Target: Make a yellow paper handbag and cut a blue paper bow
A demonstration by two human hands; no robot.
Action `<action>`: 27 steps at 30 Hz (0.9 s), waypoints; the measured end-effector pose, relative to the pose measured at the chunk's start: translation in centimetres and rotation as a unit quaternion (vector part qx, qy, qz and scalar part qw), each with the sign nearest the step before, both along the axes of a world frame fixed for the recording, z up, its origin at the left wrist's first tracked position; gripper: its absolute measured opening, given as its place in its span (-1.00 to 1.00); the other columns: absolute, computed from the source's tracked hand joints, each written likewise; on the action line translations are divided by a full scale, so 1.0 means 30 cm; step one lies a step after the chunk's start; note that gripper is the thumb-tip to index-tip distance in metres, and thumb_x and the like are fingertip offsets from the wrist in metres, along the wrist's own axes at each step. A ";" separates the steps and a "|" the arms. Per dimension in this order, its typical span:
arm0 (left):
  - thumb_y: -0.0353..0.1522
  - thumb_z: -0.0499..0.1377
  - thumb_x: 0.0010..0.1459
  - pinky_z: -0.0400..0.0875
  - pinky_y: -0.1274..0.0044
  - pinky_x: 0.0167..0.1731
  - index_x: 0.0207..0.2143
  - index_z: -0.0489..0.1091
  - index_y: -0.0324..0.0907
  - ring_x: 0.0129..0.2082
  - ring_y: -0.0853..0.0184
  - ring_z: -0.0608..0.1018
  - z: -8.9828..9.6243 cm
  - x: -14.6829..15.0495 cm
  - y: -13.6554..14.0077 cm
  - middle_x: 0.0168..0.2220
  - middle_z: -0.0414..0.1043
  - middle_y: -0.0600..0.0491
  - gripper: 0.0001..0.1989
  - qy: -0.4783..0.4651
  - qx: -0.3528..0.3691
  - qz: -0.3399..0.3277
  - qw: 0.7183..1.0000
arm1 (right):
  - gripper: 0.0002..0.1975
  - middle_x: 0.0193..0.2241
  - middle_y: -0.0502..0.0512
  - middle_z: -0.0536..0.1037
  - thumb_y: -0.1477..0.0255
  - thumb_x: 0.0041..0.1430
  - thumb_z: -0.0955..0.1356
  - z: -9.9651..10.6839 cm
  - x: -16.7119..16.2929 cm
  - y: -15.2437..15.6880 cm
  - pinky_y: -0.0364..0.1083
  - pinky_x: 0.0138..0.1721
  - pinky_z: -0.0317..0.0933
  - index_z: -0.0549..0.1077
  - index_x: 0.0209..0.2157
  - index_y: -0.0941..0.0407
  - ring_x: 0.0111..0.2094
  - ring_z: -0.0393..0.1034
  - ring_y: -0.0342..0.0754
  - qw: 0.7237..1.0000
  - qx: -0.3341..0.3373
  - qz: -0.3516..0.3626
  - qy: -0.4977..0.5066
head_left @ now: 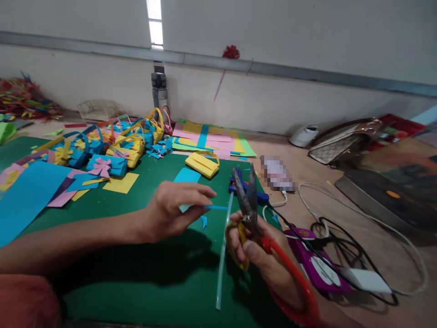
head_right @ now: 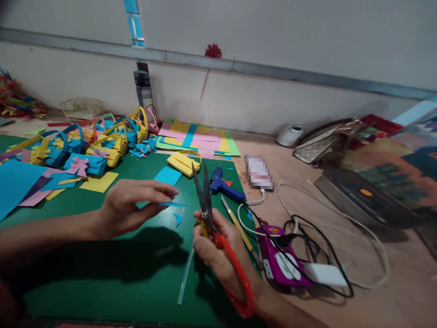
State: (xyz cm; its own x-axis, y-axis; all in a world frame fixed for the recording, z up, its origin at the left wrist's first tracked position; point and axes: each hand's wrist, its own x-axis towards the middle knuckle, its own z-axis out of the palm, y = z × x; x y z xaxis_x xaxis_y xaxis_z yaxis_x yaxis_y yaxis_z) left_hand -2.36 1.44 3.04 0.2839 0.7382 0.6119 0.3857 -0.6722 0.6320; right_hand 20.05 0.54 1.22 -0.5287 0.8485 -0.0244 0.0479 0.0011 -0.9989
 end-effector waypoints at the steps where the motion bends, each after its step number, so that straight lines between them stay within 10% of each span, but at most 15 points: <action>1: -0.50 0.15 0.07 0.49 0.53 -0.31 -0.39 0.47 -0.25 -0.30 0.28 0.60 -0.007 -0.006 -0.005 -0.25 0.56 -0.14 -0.91 0.063 0.129 -0.003 0.990 | -0.63 -0.48 -0.03 0.30 0.19 0.11 0.33 0.006 -0.006 -0.003 -0.17 -0.54 0.12 0.26 -0.12 0.07 -0.54 0.17 -0.19 1.000 -0.010 -0.013 0.012; 5: -0.46 0.05 0.15 0.45 0.38 -0.12 -0.26 0.46 -0.29 -0.11 0.18 0.53 -0.035 -0.026 -0.017 -0.15 0.52 -0.21 -0.81 0.204 0.356 -0.026 0.911 | -0.64 -0.46 -0.04 0.36 0.28 0.05 0.39 0.022 -0.036 -0.009 -0.16 -0.51 0.20 0.27 -0.13 0.06 -0.54 0.27 -0.18 0.996 -0.038 -0.056 0.060; 15: -0.45 0.10 0.11 0.43 0.34 -0.11 -0.23 0.45 -0.21 -0.10 0.16 0.53 -0.080 0.006 -0.039 -0.12 0.52 -0.12 -0.82 0.255 0.397 -0.027 0.881 | -0.64 -0.44 -0.06 0.34 0.49 -0.02 0.35 0.030 -0.074 -0.022 -0.17 -0.49 0.26 0.29 -0.13 0.05 -0.50 0.28 -0.19 0.992 0.033 -0.111 0.044; 18: -0.49 0.03 0.16 0.46 0.48 -0.23 -0.14 0.40 -0.23 -0.22 0.28 0.57 -0.057 0.030 -0.036 -0.20 0.55 -0.11 -0.76 0.148 0.210 -0.025 0.966 | -0.65 -0.42 -0.04 0.35 0.51 -0.02 0.33 0.038 -0.066 -0.015 -0.19 -0.47 0.24 0.30 -0.13 0.08 -0.47 0.27 -0.19 0.990 0.078 -0.114 0.001; 20: -0.44 0.03 0.17 0.44 0.58 -0.37 -0.18 0.40 -0.25 -0.38 0.38 0.56 -0.038 0.046 -0.032 -0.32 0.56 -0.06 -0.79 0.053 -0.036 -0.002 0.998 | -0.64 -0.42 -0.04 0.34 0.53 -0.01 0.32 0.042 -0.061 -0.010 -0.20 -0.47 0.23 0.29 -0.11 0.08 -0.47 0.26 -0.20 0.991 0.088 -0.095 -0.031; 23: -0.28 0.17 0.07 0.38 0.62 -0.51 -0.33 0.43 -0.26 -0.53 0.43 0.50 -0.030 0.064 -0.020 -0.46 0.50 0.03 -0.79 -0.046 -0.372 -0.055 0.925 | -0.63 -0.45 -0.06 0.33 0.57 -0.01 0.30 0.042 -0.059 -0.005 -0.21 -0.49 0.21 0.28 -0.10 0.09 -0.50 0.24 -0.21 0.990 0.108 -0.060 -0.074; 27: -0.30 0.28 -0.08 0.29 0.64 -0.55 -0.51 0.41 -0.27 -0.61 0.49 0.41 -0.045 0.072 -0.005 -0.61 0.41 0.12 -0.81 -0.089 -0.529 -0.103 0.838 | -0.65 -0.46 -0.05 0.35 0.58 -0.01 0.30 0.035 -0.062 -0.002 -0.20 -0.46 0.22 0.29 -0.12 0.10 -0.48 0.26 -0.20 0.986 0.135 -0.048 -0.090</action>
